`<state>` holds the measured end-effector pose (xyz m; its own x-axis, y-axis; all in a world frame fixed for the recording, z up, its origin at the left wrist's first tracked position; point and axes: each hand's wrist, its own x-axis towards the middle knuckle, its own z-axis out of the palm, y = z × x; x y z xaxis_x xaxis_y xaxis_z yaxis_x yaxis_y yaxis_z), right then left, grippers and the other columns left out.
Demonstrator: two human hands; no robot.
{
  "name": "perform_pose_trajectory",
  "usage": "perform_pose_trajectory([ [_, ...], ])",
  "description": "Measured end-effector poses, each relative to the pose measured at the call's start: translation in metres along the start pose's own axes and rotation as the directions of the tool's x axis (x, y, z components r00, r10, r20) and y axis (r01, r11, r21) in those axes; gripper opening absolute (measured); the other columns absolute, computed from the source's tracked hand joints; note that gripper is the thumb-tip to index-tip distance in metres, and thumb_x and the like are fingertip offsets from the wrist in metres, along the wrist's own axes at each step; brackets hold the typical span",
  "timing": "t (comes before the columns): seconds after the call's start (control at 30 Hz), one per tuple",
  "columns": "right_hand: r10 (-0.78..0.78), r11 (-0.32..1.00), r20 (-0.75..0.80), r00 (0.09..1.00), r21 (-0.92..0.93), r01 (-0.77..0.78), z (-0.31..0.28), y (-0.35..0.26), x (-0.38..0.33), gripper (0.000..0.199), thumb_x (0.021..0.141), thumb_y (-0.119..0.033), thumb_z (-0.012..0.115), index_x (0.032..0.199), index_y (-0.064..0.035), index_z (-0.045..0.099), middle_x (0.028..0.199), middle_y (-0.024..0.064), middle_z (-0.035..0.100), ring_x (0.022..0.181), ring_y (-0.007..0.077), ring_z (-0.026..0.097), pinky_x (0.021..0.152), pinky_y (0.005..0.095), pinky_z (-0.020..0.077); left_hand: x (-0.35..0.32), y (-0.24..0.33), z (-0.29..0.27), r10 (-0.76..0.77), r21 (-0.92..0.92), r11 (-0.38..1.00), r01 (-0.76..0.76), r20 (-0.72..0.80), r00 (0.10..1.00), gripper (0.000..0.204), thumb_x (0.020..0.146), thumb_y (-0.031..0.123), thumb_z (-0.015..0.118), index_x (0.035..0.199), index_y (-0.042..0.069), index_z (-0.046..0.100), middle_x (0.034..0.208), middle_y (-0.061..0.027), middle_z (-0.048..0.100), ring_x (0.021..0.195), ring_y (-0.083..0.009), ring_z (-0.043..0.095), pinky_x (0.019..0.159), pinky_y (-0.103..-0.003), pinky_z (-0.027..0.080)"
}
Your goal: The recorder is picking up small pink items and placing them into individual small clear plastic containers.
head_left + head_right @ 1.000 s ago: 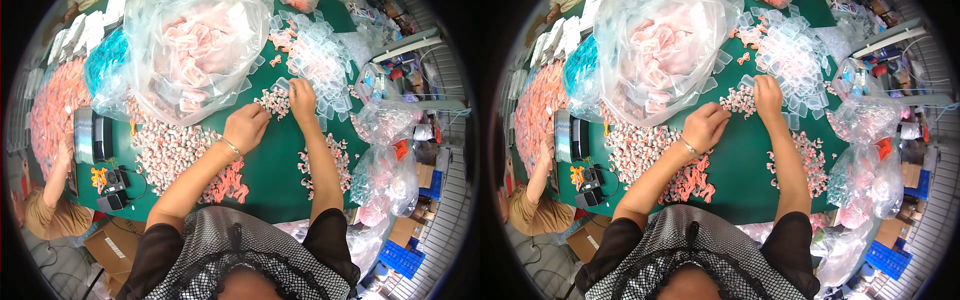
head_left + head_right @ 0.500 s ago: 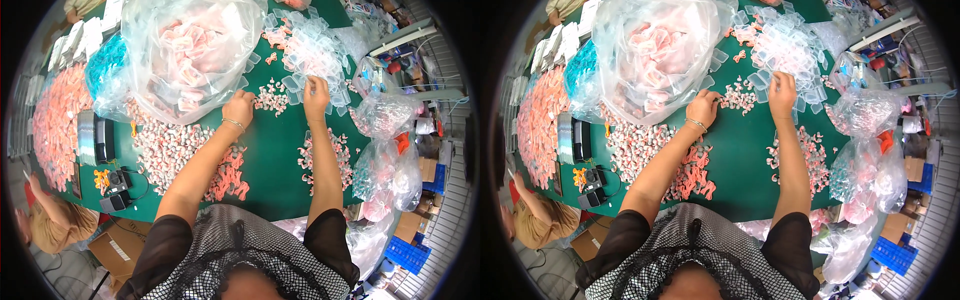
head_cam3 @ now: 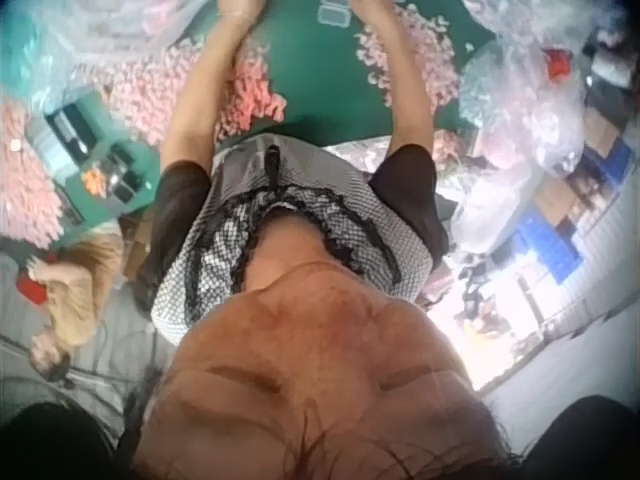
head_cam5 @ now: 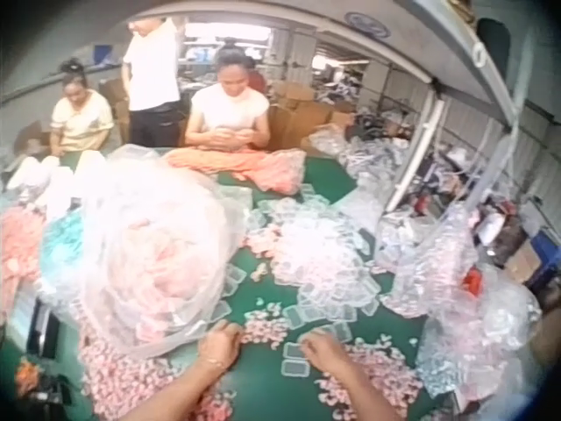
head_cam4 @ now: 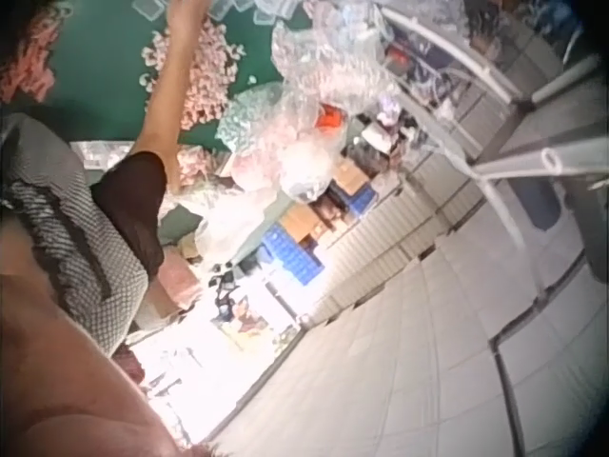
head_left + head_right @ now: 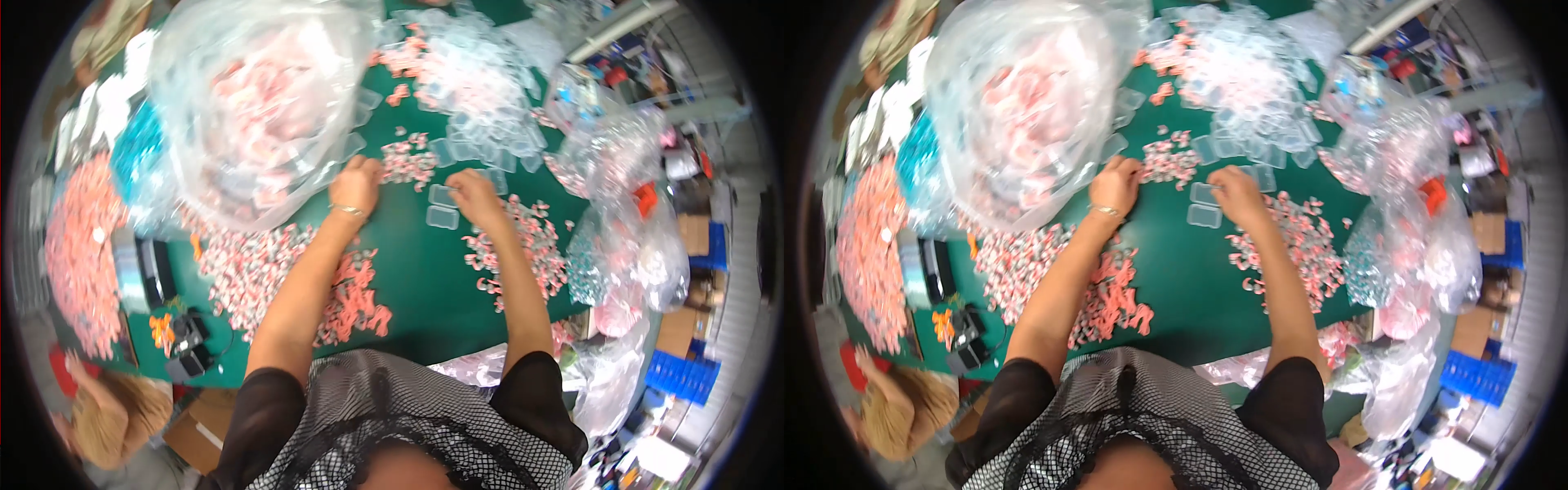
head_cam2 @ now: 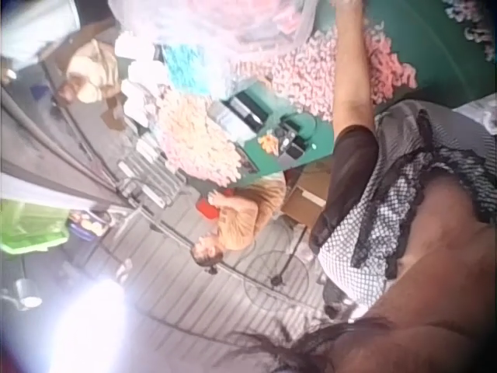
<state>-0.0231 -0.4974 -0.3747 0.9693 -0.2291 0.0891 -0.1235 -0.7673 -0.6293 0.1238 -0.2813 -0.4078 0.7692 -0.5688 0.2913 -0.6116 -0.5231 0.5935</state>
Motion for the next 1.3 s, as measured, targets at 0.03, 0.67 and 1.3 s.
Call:
perform_pose_trajectory([
  [0.03, 0.037, 0.999, 0.036, 0.999, -0.005, -0.037, 0.003, 0.0, 0.001, 0.018, 0.075, -0.003, 0.068, 0.092, -0.0044, 0.063, 0.089, 0.0119, 0.06, 0.081, 0.0316, 0.061, 0.073, 0.0396, 0.049, -0.001, -0.003, -0.001, 0.008, 0.013, 1.0, -0.008, -0.017, 1.0, 0.008, 0.082, 0.014, 0.066, 0.089, 0.013, 0.066, 0.087, -0.0067, 0.063, 0.073, -0.0316, 0.064, 0.062, -0.041, 0.051],
  [0.67, 0.303, 0.794, -0.588, 0.75, -0.28, -0.539, -0.116, 0.2, 0.096, 0.015, 0.082, -0.018, 0.062, 0.093, -0.0178, 0.071, 0.091, 0.0112, 0.068, 0.086, 0.0324, 0.065, 0.074, 0.0437, 0.0511, -0.007, 0.003, -0.008, -0.238, -0.487, 0.848, 0.21, 0.004, 0.971, 0.012, 0.082, 0.0, 0.066, 0.093, 0.001, 0.065, 0.084, -0.0067, 0.063, 0.061, -0.0117, 0.056, 0.055, -0.024, 0.045],
  [1.3, 0.272, 0.908, -0.55, 0.79, -0.125, -0.4, -0.117, 0.218, 0.08, 0.01, 0.077, -0.016, 0.067, 0.085, -0.0102, 0.068, 0.077, 0.0061, 0.068, 0.072, 0.0217, 0.066, 0.068, 0.0338, 0.0501, -0.025, 0.055, -0.003, -0.047, -0.596, 0.794, 0.122, 0.141, 0.989, 0.013, 0.08, -0.003, 0.064, 0.09, 0.005, 0.065, 0.088, -0.0086, 0.063, 0.058, -0.0159, 0.058, 0.052, -0.026, 0.046],
])
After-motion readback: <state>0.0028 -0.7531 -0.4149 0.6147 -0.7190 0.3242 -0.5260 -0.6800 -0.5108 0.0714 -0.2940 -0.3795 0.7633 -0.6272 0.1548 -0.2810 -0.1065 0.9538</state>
